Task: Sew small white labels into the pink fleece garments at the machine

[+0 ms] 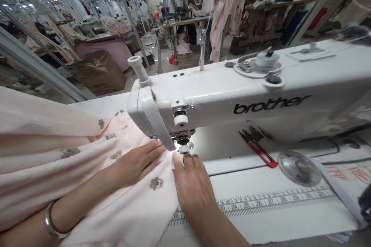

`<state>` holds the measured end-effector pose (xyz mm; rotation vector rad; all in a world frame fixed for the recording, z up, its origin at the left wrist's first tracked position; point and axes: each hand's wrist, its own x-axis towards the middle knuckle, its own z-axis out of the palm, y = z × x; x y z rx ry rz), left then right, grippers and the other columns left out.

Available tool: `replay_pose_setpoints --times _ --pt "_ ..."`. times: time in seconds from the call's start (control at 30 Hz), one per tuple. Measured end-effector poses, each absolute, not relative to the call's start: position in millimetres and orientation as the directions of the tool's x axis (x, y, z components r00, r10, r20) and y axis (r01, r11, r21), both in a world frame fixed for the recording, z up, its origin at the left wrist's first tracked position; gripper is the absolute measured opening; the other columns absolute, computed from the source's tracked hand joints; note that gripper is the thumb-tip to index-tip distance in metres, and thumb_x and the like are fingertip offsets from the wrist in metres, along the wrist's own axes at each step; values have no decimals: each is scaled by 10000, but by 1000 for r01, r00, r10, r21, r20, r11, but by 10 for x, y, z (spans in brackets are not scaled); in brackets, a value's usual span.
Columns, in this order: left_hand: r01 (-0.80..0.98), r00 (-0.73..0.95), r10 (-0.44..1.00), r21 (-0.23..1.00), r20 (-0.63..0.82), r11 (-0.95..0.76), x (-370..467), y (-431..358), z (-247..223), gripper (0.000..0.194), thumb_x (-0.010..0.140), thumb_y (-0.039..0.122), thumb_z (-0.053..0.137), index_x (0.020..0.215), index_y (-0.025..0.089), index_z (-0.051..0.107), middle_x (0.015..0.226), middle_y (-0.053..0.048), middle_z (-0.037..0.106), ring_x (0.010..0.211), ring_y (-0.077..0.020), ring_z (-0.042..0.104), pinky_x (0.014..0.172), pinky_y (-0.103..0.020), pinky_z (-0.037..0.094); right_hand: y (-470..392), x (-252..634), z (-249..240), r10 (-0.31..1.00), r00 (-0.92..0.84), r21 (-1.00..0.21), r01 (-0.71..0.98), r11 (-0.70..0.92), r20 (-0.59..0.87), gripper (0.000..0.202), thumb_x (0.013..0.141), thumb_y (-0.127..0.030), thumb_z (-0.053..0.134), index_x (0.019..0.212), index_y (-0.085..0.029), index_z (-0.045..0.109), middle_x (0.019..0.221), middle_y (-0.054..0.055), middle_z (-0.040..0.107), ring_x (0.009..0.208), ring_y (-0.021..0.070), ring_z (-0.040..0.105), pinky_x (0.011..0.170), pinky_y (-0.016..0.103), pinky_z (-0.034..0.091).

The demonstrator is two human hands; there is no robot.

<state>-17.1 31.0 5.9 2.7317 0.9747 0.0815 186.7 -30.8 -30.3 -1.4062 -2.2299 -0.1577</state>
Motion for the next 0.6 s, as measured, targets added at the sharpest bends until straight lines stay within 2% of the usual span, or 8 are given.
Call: replay_pose_setpoints --times 0.1,0.23,0.33,0.4,0.47,0.53,0.6 --pt "618 776 631 220 -14 -755 -180 274 53 413 954 268 323 1347 145 359 1415 -103 372 1321 -216 355 1070 -387 393 -363 1893 -282 814 -360 -161 866 473 457 328 927 -166 353 1175 -70 544 867 126 521 788 219 489 662 345 484" --pt "609 779 625 190 40 -770 -176 284 24 431 948 273 337 1358 142 334 1393 -102 399 1312 -202 369 1053 -362 416 -389 1778 -335 794 -360 -152 861 485 490 339 932 -159 338 1186 -32 523 1041 178 544 968 256 494 773 392 484" --pt "687 696 705 159 134 -709 -187 311 -6 494 916 343 409 1347 111 342 1364 -149 417 1271 -235 417 1019 -386 442 -412 1567 -375 803 -335 -157 873 461 493 355 928 -158 354 1203 9 504 1195 220 513 1109 314 449 810 436 465" --pt "745 639 753 116 158 -656 -256 251 22 529 888 392 457 1322 97 383 1338 -171 440 1234 -261 453 1006 -419 445 -477 1519 -360 802 -352 -162 864 476 482 364 948 -200 340 1223 -28 504 1256 196 499 1143 306 446 821 439 456" --pt "772 624 773 59 117 -632 -402 63 134 518 883 399 474 1315 119 415 1340 -155 456 1224 -270 468 992 -422 457 -574 1704 -327 790 -386 -193 830 522 476 372 972 -261 308 1251 -112 503 1264 127 519 1157 259 455 870 422 434" --pt "803 591 800 19 105 -595 -602 -249 329 516 879 392 489 1342 180 404 1374 -101 446 1233 -263 471 986 -404 474 -648 2187 -326 792 -363 -261 806 531 491 374 978 -317 307 1273 -184 495 1256 67 533 1179 226 445 931 405 397" --pt "868 468 861 79 199 -490 -783 -595 544 538 892 395 449 1400 283 315 1390 0 441 1241 -237 469 981 -379 496 -637 2885 -407 824 -234 -312 845 435 516 372 953 -350 371 1276 -218 500 1247 56 531 1152 239 467 936 415 384"
